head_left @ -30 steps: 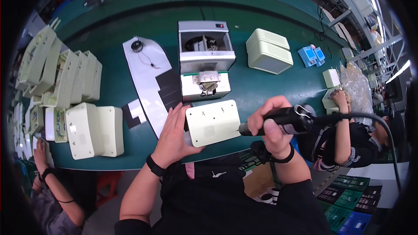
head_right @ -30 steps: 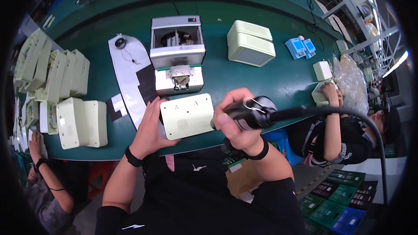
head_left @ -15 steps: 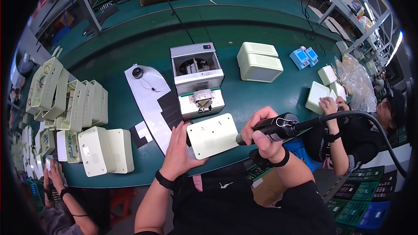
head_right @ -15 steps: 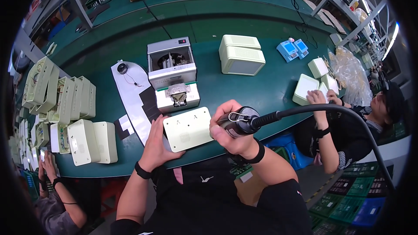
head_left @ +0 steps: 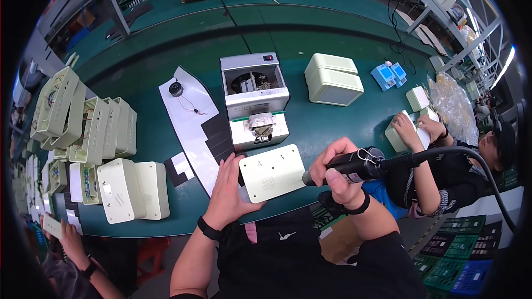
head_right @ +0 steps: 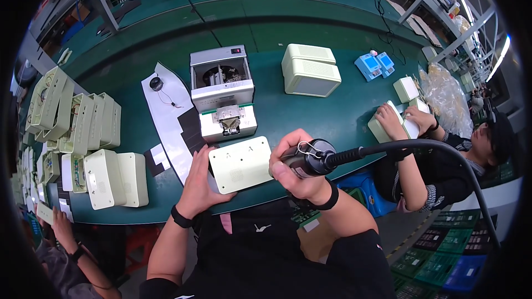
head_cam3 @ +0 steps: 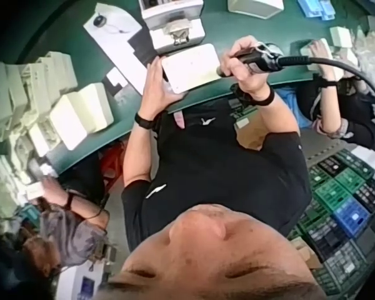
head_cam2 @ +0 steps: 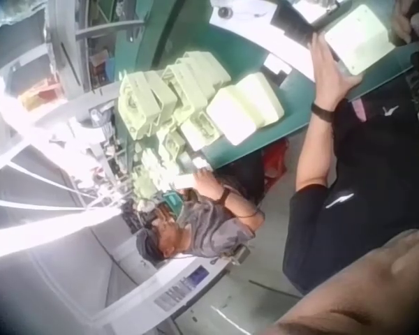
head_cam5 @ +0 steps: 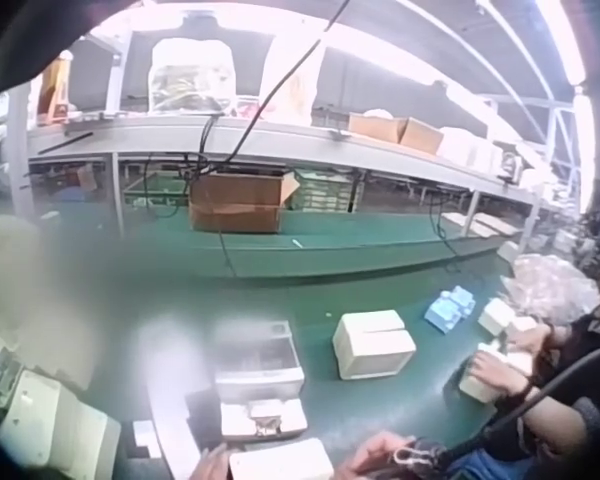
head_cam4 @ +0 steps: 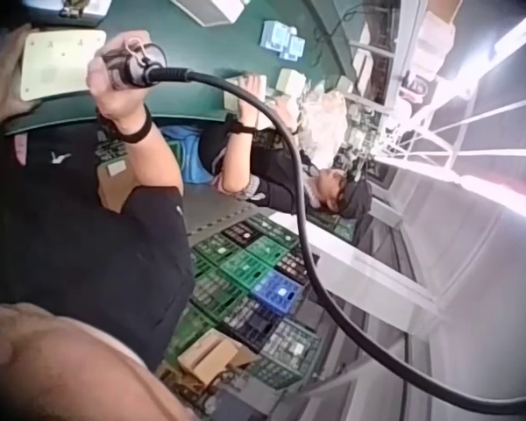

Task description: The person picks up a plastic housing, uses a power screwdriver to drive screws into it, and then sets it aside to repeat the process with another housing.

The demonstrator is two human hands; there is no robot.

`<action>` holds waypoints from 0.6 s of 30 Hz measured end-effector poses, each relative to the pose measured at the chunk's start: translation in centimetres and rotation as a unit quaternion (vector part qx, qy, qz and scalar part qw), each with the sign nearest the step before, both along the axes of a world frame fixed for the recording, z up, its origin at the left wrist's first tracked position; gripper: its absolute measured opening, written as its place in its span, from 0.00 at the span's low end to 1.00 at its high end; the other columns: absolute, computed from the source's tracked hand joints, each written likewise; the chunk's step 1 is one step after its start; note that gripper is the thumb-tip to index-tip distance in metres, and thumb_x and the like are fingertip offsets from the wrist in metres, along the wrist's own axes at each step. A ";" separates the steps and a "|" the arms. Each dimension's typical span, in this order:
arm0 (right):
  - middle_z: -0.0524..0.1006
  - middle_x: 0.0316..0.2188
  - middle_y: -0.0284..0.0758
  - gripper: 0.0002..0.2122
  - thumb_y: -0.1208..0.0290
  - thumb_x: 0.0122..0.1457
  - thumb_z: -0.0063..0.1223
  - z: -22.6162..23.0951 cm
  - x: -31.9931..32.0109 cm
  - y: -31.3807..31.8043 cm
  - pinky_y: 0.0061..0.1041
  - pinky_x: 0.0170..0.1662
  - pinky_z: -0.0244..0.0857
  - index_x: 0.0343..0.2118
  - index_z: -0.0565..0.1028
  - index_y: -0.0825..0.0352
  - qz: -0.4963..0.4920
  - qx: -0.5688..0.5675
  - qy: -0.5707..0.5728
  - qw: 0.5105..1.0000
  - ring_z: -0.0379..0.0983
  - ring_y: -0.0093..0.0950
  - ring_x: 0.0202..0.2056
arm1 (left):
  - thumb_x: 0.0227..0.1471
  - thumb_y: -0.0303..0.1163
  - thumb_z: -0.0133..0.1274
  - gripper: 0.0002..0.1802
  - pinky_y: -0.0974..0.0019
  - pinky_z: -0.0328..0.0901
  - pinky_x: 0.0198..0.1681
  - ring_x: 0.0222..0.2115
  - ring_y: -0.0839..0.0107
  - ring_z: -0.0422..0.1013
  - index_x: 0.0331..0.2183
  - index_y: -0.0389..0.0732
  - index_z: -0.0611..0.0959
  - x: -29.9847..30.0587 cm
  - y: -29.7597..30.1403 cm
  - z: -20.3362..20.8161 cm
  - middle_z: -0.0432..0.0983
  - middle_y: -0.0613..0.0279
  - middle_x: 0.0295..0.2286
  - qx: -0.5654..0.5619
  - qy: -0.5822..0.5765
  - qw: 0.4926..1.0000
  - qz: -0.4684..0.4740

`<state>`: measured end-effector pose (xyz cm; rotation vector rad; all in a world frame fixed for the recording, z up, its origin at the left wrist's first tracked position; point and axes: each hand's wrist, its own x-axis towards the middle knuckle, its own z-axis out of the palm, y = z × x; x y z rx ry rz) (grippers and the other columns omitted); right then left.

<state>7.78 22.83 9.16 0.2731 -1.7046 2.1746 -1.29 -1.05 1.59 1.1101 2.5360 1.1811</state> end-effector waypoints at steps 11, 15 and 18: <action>0.71 0.20 0.35 0.18 0.64 0.54 0.62 0.8 0.3 -0.6 0.25 0.25 0.64 0.36 0.63 0.67 -0.040 0.014 -0.048 0.998 0.66 0.23 0.18 | 0.30 0.43 0.74 0.57 0.43 0.47 0.66 0.61 0.44 0.57 0.58 0.34 0.62 0.2 0.0 -0.1 0.66 0.41 0.53 -0.001 -0.002 1.000 0.003; 0.70 0.20 0.35 0.18 0.64 0.54 0.62 1.0 0.2 -0.7 0.25 0.25 0.64 0.36 0.63 0.67 -0.046 0.016 -0.055 0.997 0.65 0.23 0.18 | 0.30 0.43 0.74 0.57 0.43 0.47 0.66 0.61 0.43 0.57 0.58 0.34 0.62 0.1 0.0 -0.1 0.65 0.41 0.54 -0.002 0.003 1.000 0.003; 0.70 0.20 0.35 0.18 0.63 0.54 0.61 1.2 0.0 -0.7 0.25 0.25 0.64 0.36 0.63 0.67 -0.048 0.023 -0.060 0.997 0.65 0.23 0.18 | 0.29 0.42 0.74 0.57 0.43 0.47 0.66 0.61 0.44 0.57 0.58 0.34 0.62 0.0 0.0 -0.2 0.65 0.42 0.54 0.003 0.004 1.000 0.000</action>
